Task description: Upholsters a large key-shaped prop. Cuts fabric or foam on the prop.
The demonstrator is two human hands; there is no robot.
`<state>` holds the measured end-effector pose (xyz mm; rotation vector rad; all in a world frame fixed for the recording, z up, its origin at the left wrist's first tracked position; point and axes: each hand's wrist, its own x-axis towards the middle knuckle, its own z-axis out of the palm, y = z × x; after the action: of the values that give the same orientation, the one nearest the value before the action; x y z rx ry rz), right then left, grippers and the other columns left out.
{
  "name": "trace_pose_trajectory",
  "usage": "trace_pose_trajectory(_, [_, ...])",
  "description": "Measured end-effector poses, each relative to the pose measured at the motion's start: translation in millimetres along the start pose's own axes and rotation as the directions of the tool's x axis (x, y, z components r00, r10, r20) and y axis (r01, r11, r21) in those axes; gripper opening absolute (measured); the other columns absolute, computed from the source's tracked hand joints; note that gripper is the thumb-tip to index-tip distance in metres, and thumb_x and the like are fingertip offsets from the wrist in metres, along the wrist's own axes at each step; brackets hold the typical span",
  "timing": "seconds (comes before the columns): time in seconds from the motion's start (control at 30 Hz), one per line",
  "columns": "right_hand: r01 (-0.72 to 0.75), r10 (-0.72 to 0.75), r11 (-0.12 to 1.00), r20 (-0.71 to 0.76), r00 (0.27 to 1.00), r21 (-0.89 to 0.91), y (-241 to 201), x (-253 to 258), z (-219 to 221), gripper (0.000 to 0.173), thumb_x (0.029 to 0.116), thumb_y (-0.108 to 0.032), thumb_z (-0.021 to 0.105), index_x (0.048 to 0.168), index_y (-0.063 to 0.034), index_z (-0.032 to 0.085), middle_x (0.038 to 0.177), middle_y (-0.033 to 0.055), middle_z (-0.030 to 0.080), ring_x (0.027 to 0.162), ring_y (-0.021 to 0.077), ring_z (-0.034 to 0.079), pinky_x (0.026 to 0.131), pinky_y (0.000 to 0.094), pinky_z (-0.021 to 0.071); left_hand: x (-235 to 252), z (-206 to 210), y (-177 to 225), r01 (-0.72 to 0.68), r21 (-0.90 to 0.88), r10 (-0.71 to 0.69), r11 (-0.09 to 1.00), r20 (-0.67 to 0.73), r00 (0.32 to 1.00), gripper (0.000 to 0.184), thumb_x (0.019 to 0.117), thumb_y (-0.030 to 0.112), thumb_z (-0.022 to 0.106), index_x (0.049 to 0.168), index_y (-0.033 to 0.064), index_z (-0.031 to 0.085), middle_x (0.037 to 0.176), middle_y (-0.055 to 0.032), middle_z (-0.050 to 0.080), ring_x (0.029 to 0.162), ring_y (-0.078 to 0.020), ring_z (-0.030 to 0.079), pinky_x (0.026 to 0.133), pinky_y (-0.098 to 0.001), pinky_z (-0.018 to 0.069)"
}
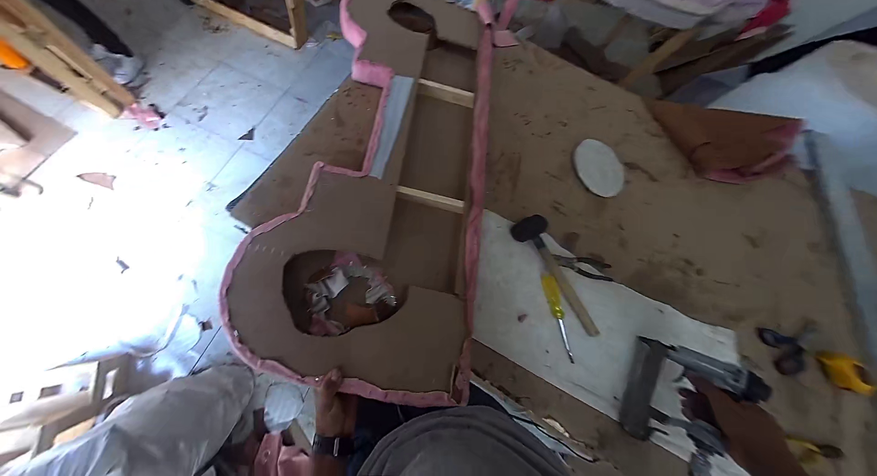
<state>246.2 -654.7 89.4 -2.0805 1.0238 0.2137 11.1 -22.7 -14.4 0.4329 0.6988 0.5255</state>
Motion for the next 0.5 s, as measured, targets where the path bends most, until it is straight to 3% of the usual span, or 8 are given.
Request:
trace_pose_trajectory(0.07, [0.005, -0.014, 0.977, -0.040, 0.999, -0.215, 11, 9, -2, 0.057, 0.0956, -0.056, 0.064, 0.121, -0.0043, 0.060, 0.085, 0.0064, 0.070, 0.073, 0.0184, 0.070, 0.069, 0.0420, 0.0615, -1, -1, 4, -0.010, 0.016, 0.010, 1.000, -0.020, 1.000, 0.059, 0.0736, 0.031, 0.091, 0.118, 0.0040, 0.062, 0.103, -0.0168, 0.073, 0.095, -0.0280, 0.074, 0.086, -0.0501, 0.0616])
trace_pose_trajectory(0.13, [0.034, -0.059, 0.913, -0.048, 0.997, -0.406, 13, 14, -1, 0.060, 0.0910, -0.052, 0.066, 0.123, -0.0005, 0.067, 0.112, 0.0196, 0.071, 0.103, 0.0310, 0.069, 0.091, 0.0568, 0.0542, -2, 2, 10, -0.005, 0.059, 0.008, 0.998, -0.049, 0.999, 0.068, 0.0739, 0.028, 0.091, 0.125, 0.0013, 0.055, 0.106, -0.0190, 0.072, 0.098, -0.0296, 0.073, 0.088, -0.0514, 0.0613])
trace_pose_trajectory(0.17, [0.063, -0.086, 0.885, -0.029, 0.996, -0.461, 11, 13, 4, 0.058, 0.0904, -0.049, 0.066, 0.124, -0.0013, 0.067, 0.119, 0.0210, 0.069, 0.110, 0.0327, 0.067, 0.095, 0.0579, 0.0524, -3, 5, 13, -0.002, 0.070, 0.006, 0.998, -0.061, 0.998, 0.068, 0.0749, 0.027, 0.090, 0.126, 0.0006, 0.054, 0.107, -0.0198, 0.071, 0.098, -0.0301, 0.073, 0.088, -0.0516, 0.0612])
trace_pose_trajectory(0.27, [0.314, -0.366, 0.737, 0.037, 0.930, -0.598, -10, -10, 26, 0.063, 0.0904, -0.045, 0.068, 0.133, 0.0018, 0.063, 0.141, 0.0320, 0.054, 0.135, 0.0456, 0.049, 0.112, 0.0626, 0.0395, -6, 16, 20, 0.013, 0.099, -0.005, 0.995, -0.084, 0.996, 0.064, 0.0822, 0.027, 0.085, 0.131, 0.0006, 0.051, 0.112, -0.0208, 0.070, 0.102, -0.0301, 0.072, 0.091, -0.0517, 0.0598])
trace_pose_trajectory(0.33, [0.579, -0.586, 0.673, 0.145, 0.797, -0.460, -45, -50, 61, 0.063, 0.0950, -0.047, 0.065, 0.134, 0.0021, 0.061, 0.148, 0.0335, 0.046, 0.142, 0.0475, 0.040, 0.117, 0.0613, 0.0345, -10, 23, 23, 0.022, 0.132, -0.010, 0.991, -0.090, 0.996, 0.063, 0.0820, 0.025, 0.084, 0.130, -0.0008, 0.052, 0.112, -0.0227, 0.070, 0.102, -0.0311, 0.072, 0.091, -0.0524, 0.0598])
trace_pose_trajectory(0.37, [0.647, -0.614, 0.693, 0.209, 0.761, -0.318, -68, -82, 92, 0.065, 0.0977, -0.049, 0.063, 0.140, 0.0005, 0.057, 0.150, 0.0287, 0.047, 0.143, 0.0413, 0.043, 0.117, 0.0563, 0.0378, -11, 24, 25, 0.017, 0.146, -0.004, 0.989, -0.087, 0.996, 0.063, 0.0804, 0.024, 0.086, 0.128, -0.0016, 0.054, 0.111, -0.0231, 0.070, 0.101, -0.0317, 0.072, 0.091, -0.0529, 0.0600])
trace_pose_trajectory(0.43, [0.615, -0.575, 0.788, 0.346, 0.741, -0.007, -112, -167, 162, 0.072, 0.0992, -0.046, 0.063, 0.152, -0.0021, 0.044, 0.154, 0.0213, 0.046, 0.142, 0.0307, 0.047, 0.114, 0.0483, 0.0450, -17, 30, 30, -0.002, 0.174, 0.015, 0.985, -0.070, 0.997, 0.065, 0.0787, 0.025, 0.087, 0.128, -0.0004, 0.054, 0.110, -0.0225, 0.070, 0.100, -0.0314, 0.072, 0.090, -0.0533, 0.0601])
trace_pose_trajectory(0.5, [0.561, -0.549, 0.817, 0.477, 0.686, 0.133, -132, -235, 225, 0.079, 0.0987, -0.048, 0.063, 0.158, -0.0052, 0.033, 0.156, 0.0182, 0.044, 0.140, 0.0268, 0.050, 0.110, 0.0467, 0.0498, -29, 45, 32, -0.026, 0.187, 0.042, 0.982, -0.079, 0.996, 0.065, 0.0771, 0.027, 0.088, 0.126, 0.0013, 0.055, 0.108, -0.0206, 0.071, 0.099, -0.0298, 0.073, 0.089, -0.0521, 0.0607])
